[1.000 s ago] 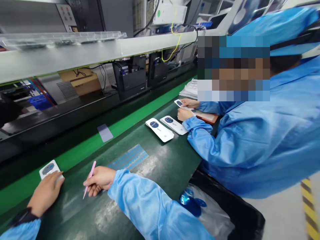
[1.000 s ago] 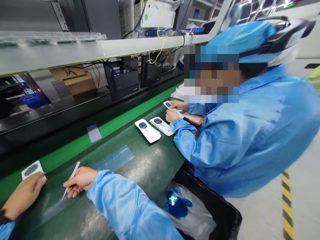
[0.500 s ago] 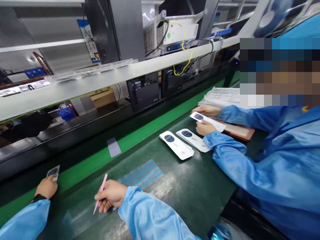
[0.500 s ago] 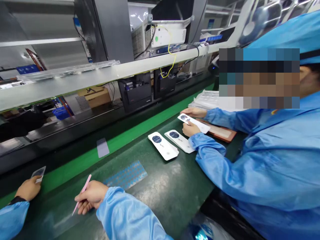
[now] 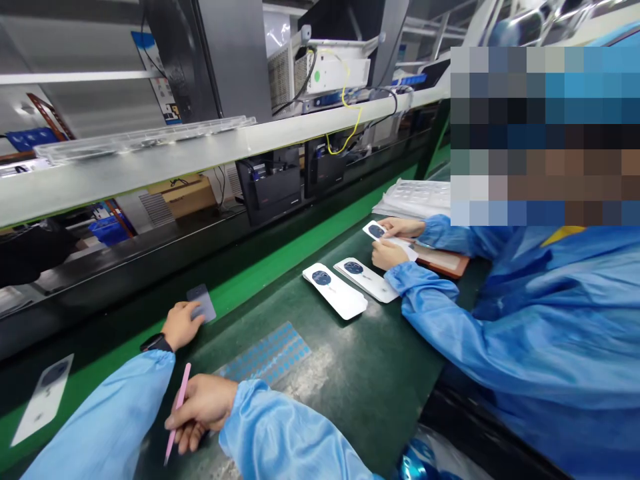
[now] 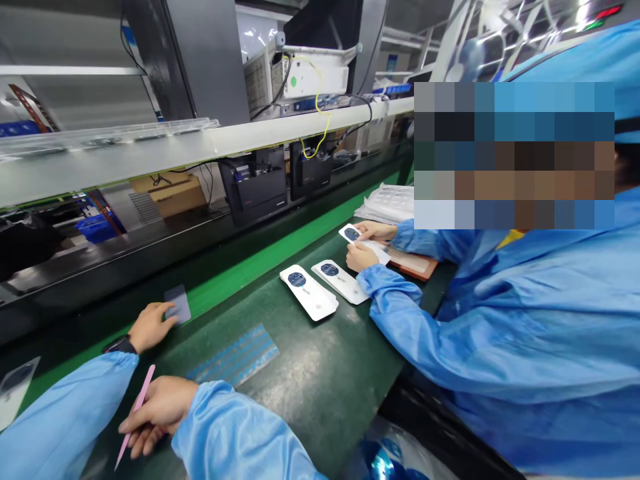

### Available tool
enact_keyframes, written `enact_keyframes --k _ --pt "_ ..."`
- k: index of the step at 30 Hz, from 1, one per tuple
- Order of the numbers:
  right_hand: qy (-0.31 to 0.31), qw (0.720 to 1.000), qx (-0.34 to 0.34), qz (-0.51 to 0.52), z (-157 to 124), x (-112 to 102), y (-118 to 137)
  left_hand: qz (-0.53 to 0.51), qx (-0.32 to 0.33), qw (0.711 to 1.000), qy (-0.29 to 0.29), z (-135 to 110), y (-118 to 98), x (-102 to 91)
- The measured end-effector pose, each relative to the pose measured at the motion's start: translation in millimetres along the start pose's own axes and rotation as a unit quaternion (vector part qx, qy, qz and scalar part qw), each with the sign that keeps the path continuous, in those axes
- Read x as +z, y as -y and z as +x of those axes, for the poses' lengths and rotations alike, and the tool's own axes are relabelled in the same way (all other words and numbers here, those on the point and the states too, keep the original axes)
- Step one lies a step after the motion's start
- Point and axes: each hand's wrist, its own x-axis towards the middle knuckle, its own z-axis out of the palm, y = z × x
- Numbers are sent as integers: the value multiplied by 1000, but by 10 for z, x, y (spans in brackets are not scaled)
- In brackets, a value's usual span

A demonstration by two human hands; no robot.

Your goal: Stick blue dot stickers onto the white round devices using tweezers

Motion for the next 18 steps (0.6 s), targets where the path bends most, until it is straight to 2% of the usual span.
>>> enact_keyframes --k 3,6,11,18 --pt "-1 1000 16 1 1 0 7 4 -2 999 37 84 -279 105" --pt "-1 1000 25 4 17 9 12 22 -24 998 59 127 -360 110" --pt "13 1000 16 -3 78 -6 -11 61 -52 994 78 137 -302 -19" --pt "30 999 15 1 178 -67 -9 99 -82 988 86 4 -116 -192"
